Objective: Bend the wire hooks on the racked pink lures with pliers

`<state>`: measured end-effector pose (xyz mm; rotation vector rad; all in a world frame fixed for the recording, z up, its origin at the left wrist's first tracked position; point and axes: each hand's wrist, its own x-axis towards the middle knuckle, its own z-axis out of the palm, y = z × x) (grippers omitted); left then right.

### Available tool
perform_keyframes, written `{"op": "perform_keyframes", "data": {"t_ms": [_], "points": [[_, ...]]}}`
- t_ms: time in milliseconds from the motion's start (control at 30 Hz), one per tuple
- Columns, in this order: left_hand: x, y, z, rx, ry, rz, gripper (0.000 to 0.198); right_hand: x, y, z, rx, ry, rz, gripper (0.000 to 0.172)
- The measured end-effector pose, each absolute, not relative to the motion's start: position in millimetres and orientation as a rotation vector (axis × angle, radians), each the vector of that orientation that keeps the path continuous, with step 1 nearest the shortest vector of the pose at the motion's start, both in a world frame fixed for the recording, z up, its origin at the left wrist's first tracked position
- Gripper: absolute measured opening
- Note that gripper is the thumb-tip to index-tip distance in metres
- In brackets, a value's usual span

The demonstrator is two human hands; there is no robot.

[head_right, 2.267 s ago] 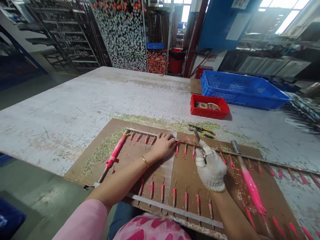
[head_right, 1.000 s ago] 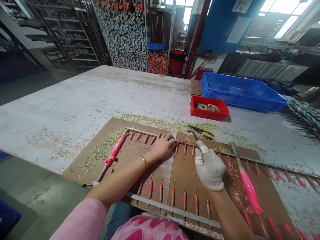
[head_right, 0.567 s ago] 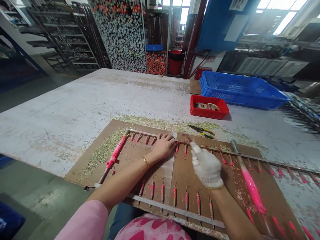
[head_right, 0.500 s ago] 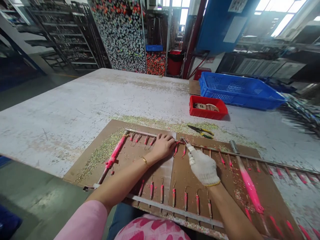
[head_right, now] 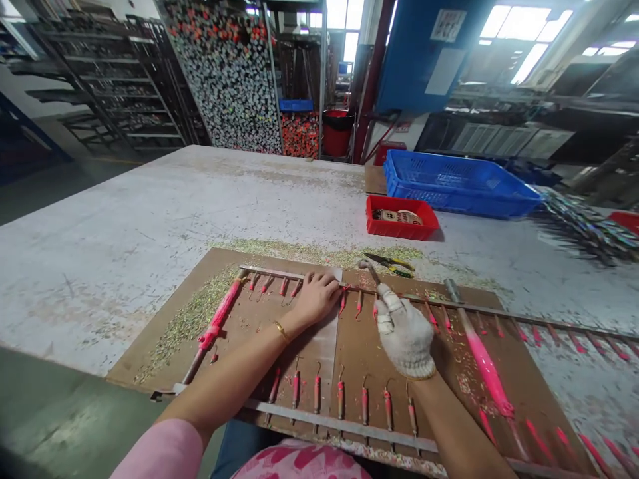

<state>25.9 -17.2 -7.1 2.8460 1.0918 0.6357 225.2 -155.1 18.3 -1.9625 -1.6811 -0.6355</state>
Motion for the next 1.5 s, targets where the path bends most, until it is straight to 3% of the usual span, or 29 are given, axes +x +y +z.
{"op": "perform_keyframes", "data": {"t_ms": [133, 267, 433, 600, 767, 933, 1100, 1267, 1500], "points": [[25.7, -16.1, -5.2, 2.843, 1.12, 0.628, 0.025, 223.3, -155.1, 18.5, -1.999, -1.923, -0.539, 0.042], [25.9, -15.3, -5.4, 2.846, 1.117, 0.605, 0.022, 222.9, -155.7, 19.6, -2.005, -1.682, -0.574, 0.044], [25.8, -15.0, -4.6, 2.836, 1.147, 0.607, 0.025, 220.1, -152.9, 18.6, -2.055, -1.964, -0.483, 0.044], [25.2, -15.5, -1.9, 2.841, 1.111, 0.587, 0.023, 218.9, -153.0, 18.8, -2.029, -1.687, -0.607, 0.043], [25.4, -15.7, -2.3, 2.838, 1.146, 0.619, 0.024, 219.6, -150.6, 15.2, -2.071, -1.974, -0.495, 0.045], [25.3, -14.8, -5.4, 2.848, 1.131, 0.645, 0.022, 217.8, -151.6, 15.8, -2.01, -1.73, -0.602, 0.043], [26.0, -14.8, -4.8, 2.834, 1.163, 0.622, 0.023, 217.4, -149.6, 15.6, -2.042, -1.99, -0.509, 0.044], [26.3, -15.7, -2.3, 2.841, 1.154, 0.598, 0.021, 217.6, -151.0, 17.3, -2.033, -1.73, -0.598, 0.043], [26.1, -16.3, -1.7, 2.837, 1.165, 0.59, 0.022, 219.4, -149.6, 15.2, -2.062, -1.916, -0.497, 0.044]]}}
